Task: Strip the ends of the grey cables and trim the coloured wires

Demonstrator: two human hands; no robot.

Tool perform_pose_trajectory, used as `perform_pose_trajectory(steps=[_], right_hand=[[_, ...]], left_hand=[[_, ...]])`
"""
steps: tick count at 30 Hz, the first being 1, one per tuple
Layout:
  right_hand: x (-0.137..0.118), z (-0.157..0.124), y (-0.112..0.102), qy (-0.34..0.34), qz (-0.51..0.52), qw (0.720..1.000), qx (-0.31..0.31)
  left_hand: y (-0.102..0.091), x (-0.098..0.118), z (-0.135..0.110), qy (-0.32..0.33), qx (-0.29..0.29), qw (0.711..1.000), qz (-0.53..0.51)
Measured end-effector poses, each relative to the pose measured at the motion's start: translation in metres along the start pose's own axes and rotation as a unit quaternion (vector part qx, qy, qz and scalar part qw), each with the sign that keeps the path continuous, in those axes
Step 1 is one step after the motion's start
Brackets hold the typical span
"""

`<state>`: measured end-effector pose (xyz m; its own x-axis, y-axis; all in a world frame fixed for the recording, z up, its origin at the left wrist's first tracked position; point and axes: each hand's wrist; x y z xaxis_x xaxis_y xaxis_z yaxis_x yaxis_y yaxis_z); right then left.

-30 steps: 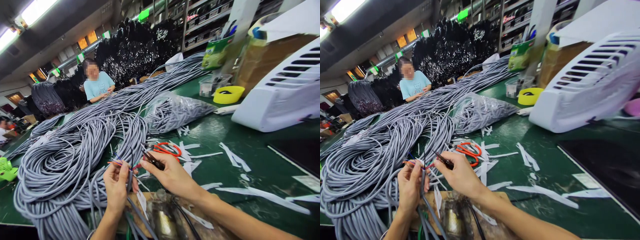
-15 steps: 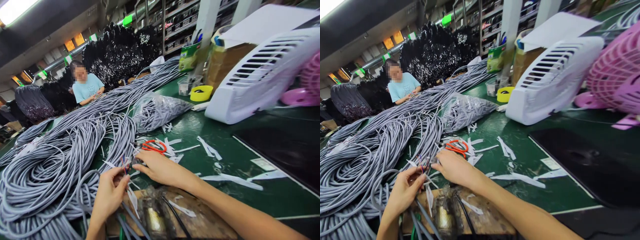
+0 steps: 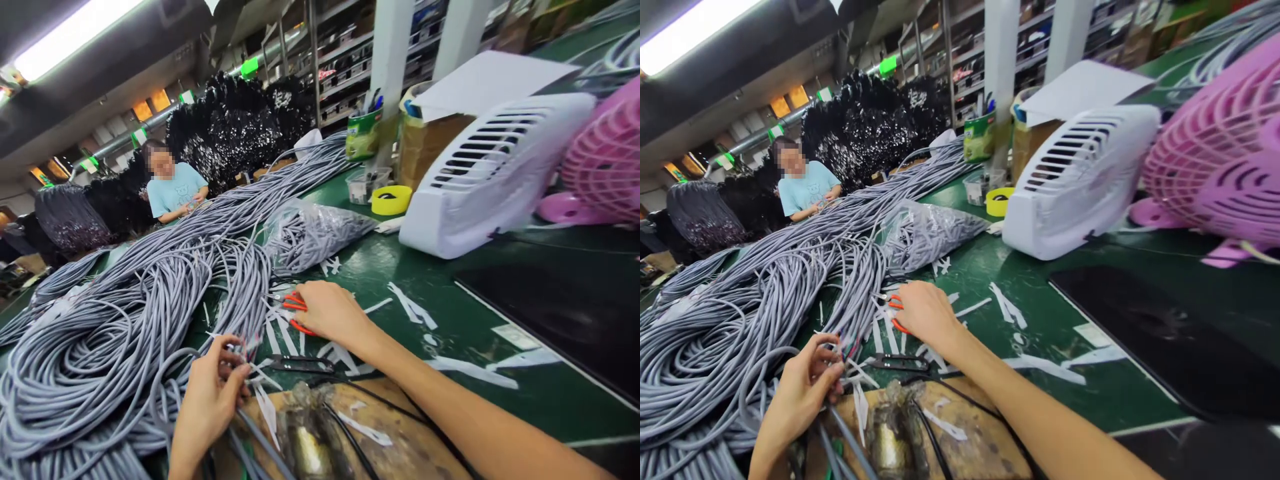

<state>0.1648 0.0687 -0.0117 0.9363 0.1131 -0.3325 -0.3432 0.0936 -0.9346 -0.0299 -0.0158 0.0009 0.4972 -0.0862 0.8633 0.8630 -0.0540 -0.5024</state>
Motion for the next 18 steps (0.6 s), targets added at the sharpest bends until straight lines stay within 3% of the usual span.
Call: perform_pose_trajectory(steps=[3, 5, 6, 8, 10, 18], right_hand=[[0.002, 0.0, -0.006, 0.006, 0.029, 0.999, 0.035], [0.003, 0.002, -0.005, -0.002, 0.105, 0.991, 0.08], [0.004, 0.002, -0.003, -0.015, 0.173, 0.978, 0.114], [0.003, 0.002, 0.001, -0.048, 0.326, 0.926, 0.186], [0.0, -0.002, 0.003, -0.078, 0.406, 0.883, 0.225], [-0.024, -0.024, 0.003, -0.248, 0.294, 0.917, 0.112]], left_hand=[[-0.011, 0.002, -0.005, -0.006, 0.0, 0.999, 0.053], [-0.015, 0.003, -0.007, 0.005, 0.02, 0.998, 0.059], [-0.015, 0.003, -0.007, 0.009, 0.037, 0.998, 0.044], [-0.013, 0.003, -0.006, 0.014, 0.082, 0.997, -0.006], [-0.008, 0.003, -0.004, 0.02, 0.123, 0.991, -0.052], [0.005, 0.001, -0.002, 0.046, 0.216, 0.97, -0.098]])
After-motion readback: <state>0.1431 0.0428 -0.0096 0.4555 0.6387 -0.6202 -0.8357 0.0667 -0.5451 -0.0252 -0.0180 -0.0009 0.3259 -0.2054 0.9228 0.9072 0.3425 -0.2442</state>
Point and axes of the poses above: each hand's wrist, its own z-axis towards the middle knuckle, its own y-axis out of the palm, x = y × z, and after that the axes turned 6 degrees about y, right-handed
